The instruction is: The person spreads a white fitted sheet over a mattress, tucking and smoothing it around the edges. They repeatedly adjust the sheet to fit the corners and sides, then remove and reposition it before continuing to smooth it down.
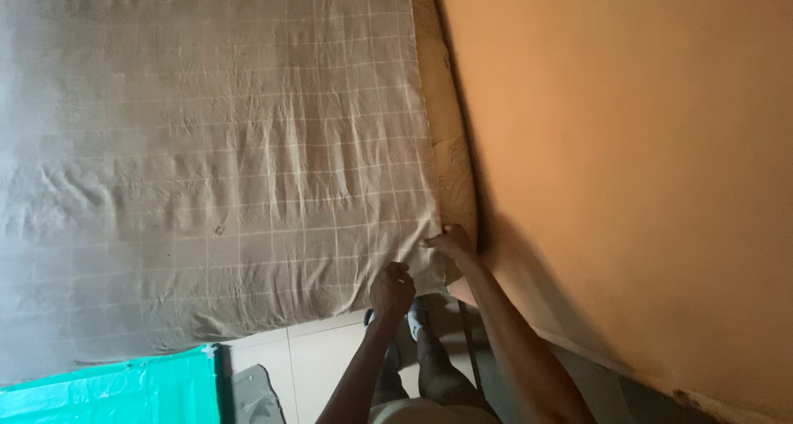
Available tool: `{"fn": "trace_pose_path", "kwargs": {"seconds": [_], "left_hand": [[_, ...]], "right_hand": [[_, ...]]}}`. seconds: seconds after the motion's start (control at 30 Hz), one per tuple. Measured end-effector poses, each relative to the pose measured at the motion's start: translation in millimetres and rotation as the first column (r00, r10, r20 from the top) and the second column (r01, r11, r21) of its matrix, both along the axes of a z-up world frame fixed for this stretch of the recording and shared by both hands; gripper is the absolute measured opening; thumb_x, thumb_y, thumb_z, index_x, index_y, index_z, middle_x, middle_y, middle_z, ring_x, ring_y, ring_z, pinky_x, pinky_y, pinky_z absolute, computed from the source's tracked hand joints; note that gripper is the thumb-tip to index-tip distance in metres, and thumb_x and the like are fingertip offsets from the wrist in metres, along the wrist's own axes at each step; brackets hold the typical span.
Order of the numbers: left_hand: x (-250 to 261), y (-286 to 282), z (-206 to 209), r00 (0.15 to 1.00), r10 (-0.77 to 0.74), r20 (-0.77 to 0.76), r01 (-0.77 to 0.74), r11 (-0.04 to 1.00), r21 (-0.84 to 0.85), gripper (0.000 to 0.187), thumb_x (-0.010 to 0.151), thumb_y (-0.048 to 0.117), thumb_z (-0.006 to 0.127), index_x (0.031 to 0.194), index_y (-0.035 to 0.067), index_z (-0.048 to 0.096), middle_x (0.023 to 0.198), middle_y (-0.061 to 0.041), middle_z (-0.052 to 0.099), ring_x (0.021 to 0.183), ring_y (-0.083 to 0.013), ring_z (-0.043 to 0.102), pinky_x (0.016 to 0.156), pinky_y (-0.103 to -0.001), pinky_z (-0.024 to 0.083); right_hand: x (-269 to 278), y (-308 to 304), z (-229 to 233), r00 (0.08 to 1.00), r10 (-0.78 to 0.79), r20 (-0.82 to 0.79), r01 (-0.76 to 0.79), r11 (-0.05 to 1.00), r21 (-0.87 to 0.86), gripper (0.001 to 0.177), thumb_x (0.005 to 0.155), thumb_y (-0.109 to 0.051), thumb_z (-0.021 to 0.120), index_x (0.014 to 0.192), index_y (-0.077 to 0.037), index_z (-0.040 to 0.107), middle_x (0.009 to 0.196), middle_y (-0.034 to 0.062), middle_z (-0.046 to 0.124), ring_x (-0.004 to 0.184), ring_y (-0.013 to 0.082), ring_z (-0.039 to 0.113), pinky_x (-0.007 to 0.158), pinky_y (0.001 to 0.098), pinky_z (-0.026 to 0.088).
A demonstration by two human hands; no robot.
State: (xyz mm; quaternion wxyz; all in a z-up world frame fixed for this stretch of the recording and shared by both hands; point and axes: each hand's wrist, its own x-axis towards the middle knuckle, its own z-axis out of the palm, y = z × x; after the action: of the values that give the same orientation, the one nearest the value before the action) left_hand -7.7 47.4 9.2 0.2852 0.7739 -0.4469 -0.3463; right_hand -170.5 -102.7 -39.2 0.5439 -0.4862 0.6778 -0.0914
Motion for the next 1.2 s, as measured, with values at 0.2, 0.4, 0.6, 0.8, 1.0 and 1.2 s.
{"fn": "trace_pose_path", "kwargs": {"seconds": [0.2,0.4,0.6,0.8,1.0,1.2], "left_hand": [[-5,19,-5,0.999,-0.006,-0.051,0.008,0.999,0.043,0.021,0.089,0.013,0.063,0.106,0.01,0.075,0.101,-0.011,0.079,0.092,-0.0276,0.077,0.084,-0.042,0.06],[5,44,-6,0.999,0.023,-0.041,-0.02,0.998,0.068,0.022,0.089,0.014,0.064,0.107,0.01,0.076,0.103,-0.011,0.078,0.096,-0.0298,0.074,0.086,-0.043,0.058],[23,64,-10,0.997,0.061,-0.045,-0.055,0.991,0.119,0.024,0.089,0.017,0.063,0.108,0.012,0.076,0.102,-0.009,0.079,0.095,-0.0285,0.076,0.086,-0.042,0.059],[3,73,-9,0.994,0.102,-0.046,-0.092,0.979,0.184,0.025,0.088,0.019,0.066,0.109,0.013,0.077,0.099,-0.011,0.079,0.095,-0.03,0.074,0.086,-0.043,0.058],[-30,89,-31,0.979,0.168,-0.111,-0.151,0.977,0.154,0.028,0.086,0.021,0.067,0.112,0.014,0.074,0.099,-0.01,0.078,0.091,-0.0291,0.076,0.081,-0.043,0.059],[-91,119,-87,0.973,0.226,-0.049,-0.221,0.971,0.09,0.025,0.086,0.023,0.069,0.109,0.015,0.074,0.096,-0.01,0.079,0.091,-0.0289,0.074,0.08,-0.044,0.058]], "right_hand": [[11,22,-1,0.971,0.093,-0.218,-0.093,0.996,0.01,0.061,0.075,-0.033,0.091,0.117,0.005,0.069,0.104,0.0175,0.076,0.093,0.0253,0.073,0.086,0.0418,0.059],[-1,54,16,0.971,-0.233,0.061,0.229,0.971,0.065,0.037,0.082,-0.029,0.084,0.1,0.0,0.07,0.085,0.0103,0.073,0.08,0.0262,0.071,0.074,0.0451,0.058],[-9,78,5,0.969,-0.181,0.167,0.174,0.983,0.054,0.03,0.08,-0.025,0.085,0.095,-0.001,0.073,0.083,0.0079,0.075,0.075,0.0215,0.07,0.069,0.0395,0.057],[-44,99,-24,0.992,0.061,0.114,-0.063,0.998,0.017,0.023,0.078,-0.02,0.085,0.089,-0.002,0.075,0.08,0.0055,0.076,0.071,0.0168,0.07,0.065,0.0339,0.056],[-58,107,-40,0.848,-0.048,0.528,0.014,0.998,0.068,0.036,0.09,-0.018,0.087,0.09,0.004,0.058,0.08,0.0084,0.06,0.067,0.0195,0.059,0.058,0.0391,0.051],[-58,103,-15,0.933,0.096,0.346,-0.091,0.995,-0.031,0.044,0.076,-0.013,0.09,0.104,-0.004,0.058,0.094,0.006,0.069,0.083,0.0149,0.072,0.071,0.0353,0.062]]}}
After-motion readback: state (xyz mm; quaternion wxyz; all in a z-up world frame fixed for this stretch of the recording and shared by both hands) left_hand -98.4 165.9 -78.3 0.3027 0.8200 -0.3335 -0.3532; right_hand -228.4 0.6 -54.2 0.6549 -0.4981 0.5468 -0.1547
